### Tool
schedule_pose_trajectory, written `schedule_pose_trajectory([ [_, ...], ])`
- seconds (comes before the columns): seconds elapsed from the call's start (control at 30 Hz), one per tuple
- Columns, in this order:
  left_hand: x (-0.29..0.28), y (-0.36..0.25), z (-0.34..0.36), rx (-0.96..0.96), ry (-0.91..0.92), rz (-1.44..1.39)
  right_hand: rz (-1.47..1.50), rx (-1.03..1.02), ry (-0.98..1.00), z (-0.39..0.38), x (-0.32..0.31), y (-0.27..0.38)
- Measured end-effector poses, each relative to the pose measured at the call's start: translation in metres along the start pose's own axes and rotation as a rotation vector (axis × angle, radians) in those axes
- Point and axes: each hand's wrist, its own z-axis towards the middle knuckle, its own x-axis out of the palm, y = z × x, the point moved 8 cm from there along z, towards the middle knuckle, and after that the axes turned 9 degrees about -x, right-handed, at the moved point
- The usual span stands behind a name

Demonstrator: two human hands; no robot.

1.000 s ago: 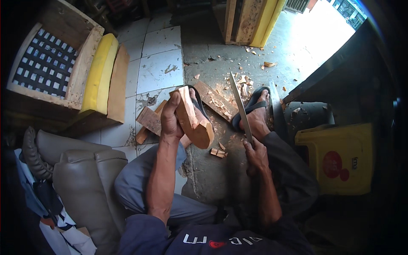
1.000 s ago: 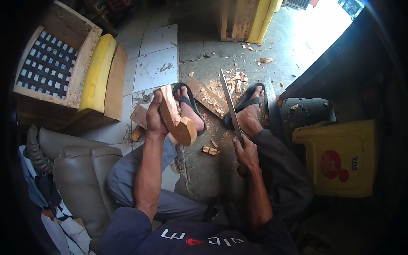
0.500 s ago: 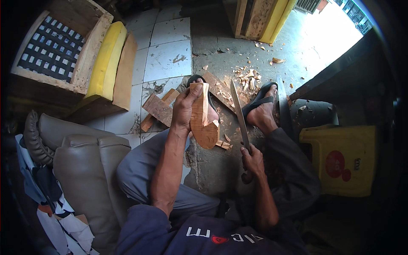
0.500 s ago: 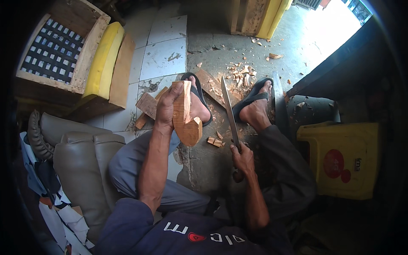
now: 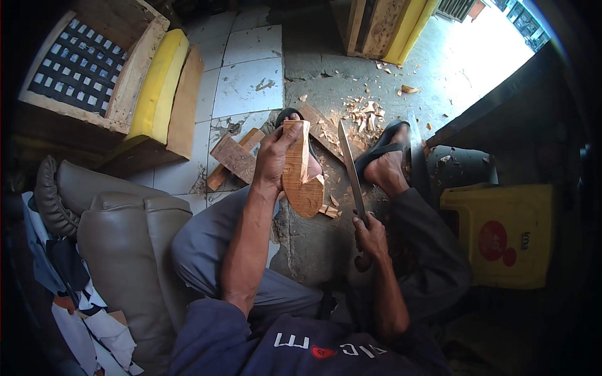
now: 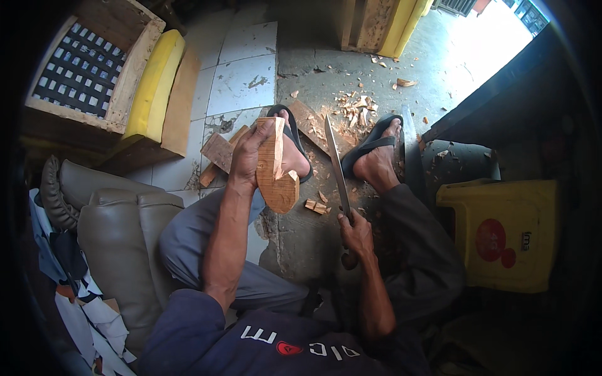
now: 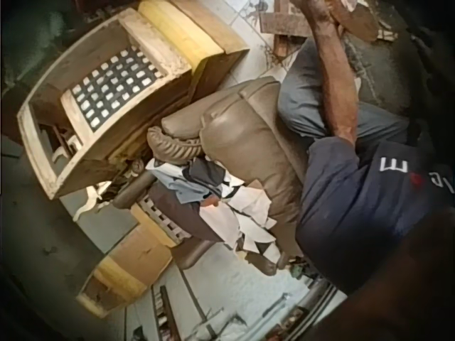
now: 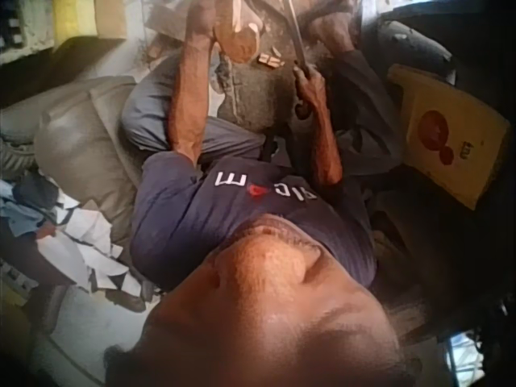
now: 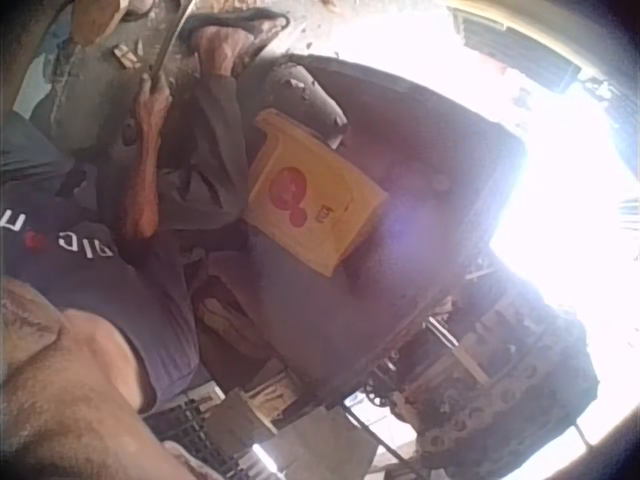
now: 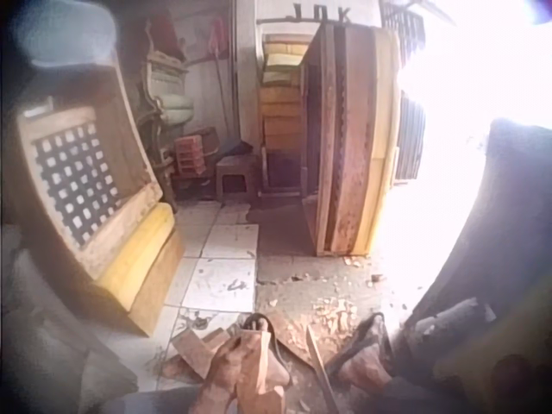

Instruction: The person shapes a wooden frame component by carving it with a knife and sawing details into it with a handsaw while supporting the wood pieces on the floor.

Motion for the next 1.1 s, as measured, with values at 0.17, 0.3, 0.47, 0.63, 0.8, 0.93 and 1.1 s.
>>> schedule_pose_trajectory([
  [0.17,0.003,-0.001,0.002,-0.001,0.045,-0.055,-0.011,0.019,0.004,-0.003,-0.001,0.003],
  [0.3,0.001,-0.001,0.0,0.0,0.029,-0.048,-0.025,0.0,-0.01,-0.004,0.0,-0.005],
  [0.47,-0.002,0.003,0.004,0.022,0.001,-0.144,-0.076,0.053,0.005,-0.003,0.002,-0.02],
  [0.63,-0.01,0.011,0.006,-0.034,-0.017,-0.292,-0.101,0.043,0.012,0.0,0.005,-0.02],
  [0.8,-0.01,0.013,0.007,-0.075,0.089,-0.338,-0.104,0.049,0.023,0.001,0.007,-0.023],
  [0.93,0.01,0.004,0.0,-0.065,0.289,-0.384,-0.134,0.04,0.023,0.002,0.007,-0.028],
  [1.1,0.009,0.003,-0.003,0.029,0.131,-0.535,-0.348,-0.003,-0.045,0.002,0.005,-0.033],
])
